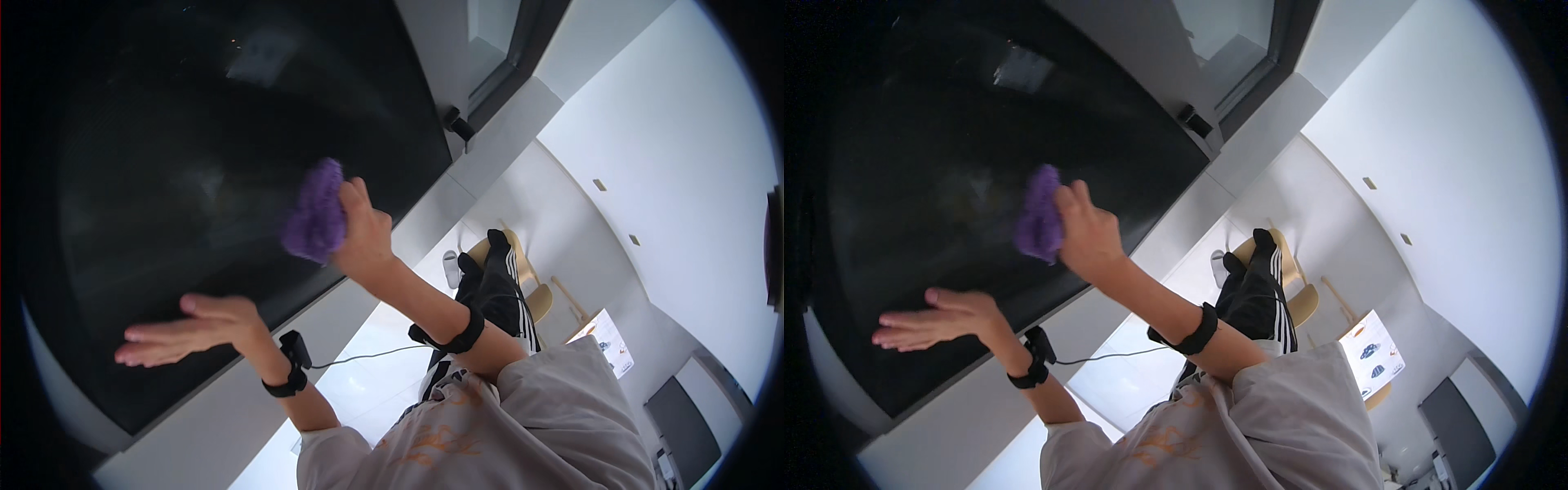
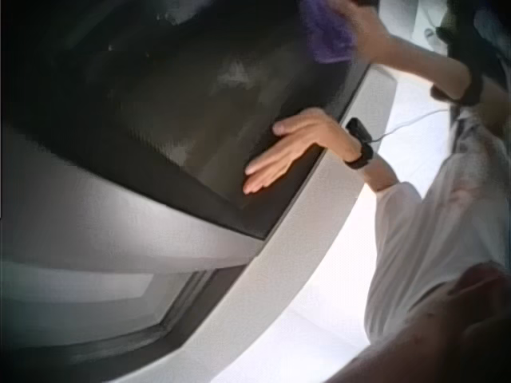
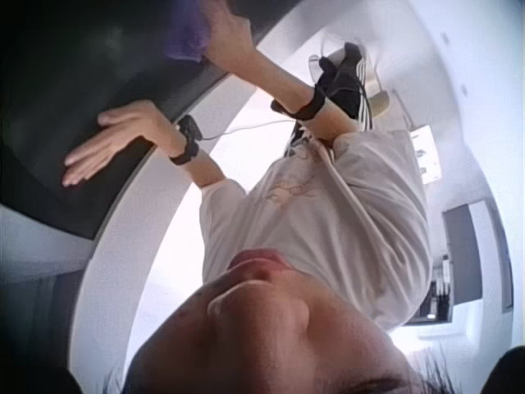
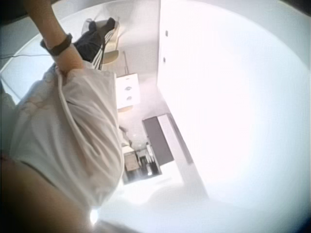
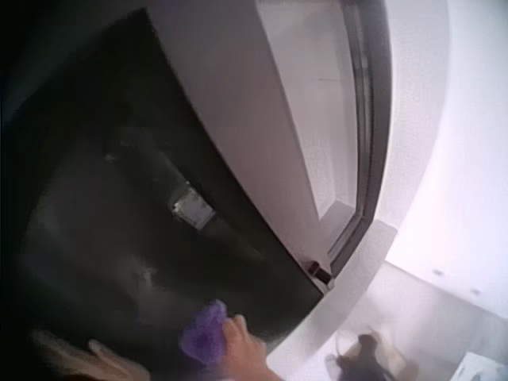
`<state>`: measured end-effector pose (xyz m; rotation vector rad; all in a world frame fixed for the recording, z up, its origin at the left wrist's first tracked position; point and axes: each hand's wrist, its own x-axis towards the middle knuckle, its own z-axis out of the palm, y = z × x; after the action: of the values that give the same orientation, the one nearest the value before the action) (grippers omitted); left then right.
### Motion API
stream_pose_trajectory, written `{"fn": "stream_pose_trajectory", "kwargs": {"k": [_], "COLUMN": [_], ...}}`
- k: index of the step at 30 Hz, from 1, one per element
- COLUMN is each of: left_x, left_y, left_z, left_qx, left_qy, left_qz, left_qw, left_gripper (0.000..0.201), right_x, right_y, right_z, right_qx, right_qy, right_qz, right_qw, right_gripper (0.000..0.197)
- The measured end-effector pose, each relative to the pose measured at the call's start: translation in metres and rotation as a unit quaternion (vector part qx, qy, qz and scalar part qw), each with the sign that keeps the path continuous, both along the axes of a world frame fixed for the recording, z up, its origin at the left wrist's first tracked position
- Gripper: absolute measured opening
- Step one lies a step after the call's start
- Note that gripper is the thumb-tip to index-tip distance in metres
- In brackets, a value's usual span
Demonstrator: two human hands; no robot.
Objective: Cleaning windows and walls using a purple cloth and then rinsing the cloth in a sink.
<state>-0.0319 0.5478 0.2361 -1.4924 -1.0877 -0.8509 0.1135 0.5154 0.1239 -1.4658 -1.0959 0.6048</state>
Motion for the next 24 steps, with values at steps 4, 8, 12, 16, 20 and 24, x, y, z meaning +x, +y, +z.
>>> {"fn": "stream_pose_trajectory", "kwargs": {"k": [4, 8, 12, 16, 20, 24], "left_x": [-0.005, 0.001, -0.009, -0.014, -0.004, -0.004], "left_y": [0.002, 0.006, 0.0, 0.002, 0.009, 0.009], "left_z": [0.004, 0.001, 0.016, -0.005, -0.004, -0.001], "left_qx": [0.021, 0.042, 0.05, 0.04, 0.042, 0.029], "left_qy": [0.059, 0.079, 0.096, 0.08, 0.058, 0.053], "left_qz": [-0.008, -0.016, -0.009, -0.006, 0.002, 0.022], "left_qw": [0.998, 0.996, 0.994, 0.996, 0.997, 0.998], "left_gripper": [0.06, 0.058, 0.059, 0.06, 0.063, 0.063], "right_x": [-0.005, -0.014, -0.031, -0.024, -0.007, -0.008], "right_y": [-0.004, -0.001, 0.01, 0.013, 0.03, 0.015], "right_z": [-0.103, -0.222, -0.263, -0.353, -0.415, -0.394], "right_qx": [-0.223, -0.313, -0.389, -0.442, -0.438, -0.361], "right_qy": [0.1, 0.142, 0.168, 0.085, 0.161, 0.096], "right_qz": [-0.016, -0.058, -0.064, -0.12, -0.169, -0.166], "right_qw": [0.97, 0.937, 0.904, 0.885, 0.868, 0.913], "right_gripper": [0.039, 0.051, 0.043, 0.037, 0.029, 0.035]}}
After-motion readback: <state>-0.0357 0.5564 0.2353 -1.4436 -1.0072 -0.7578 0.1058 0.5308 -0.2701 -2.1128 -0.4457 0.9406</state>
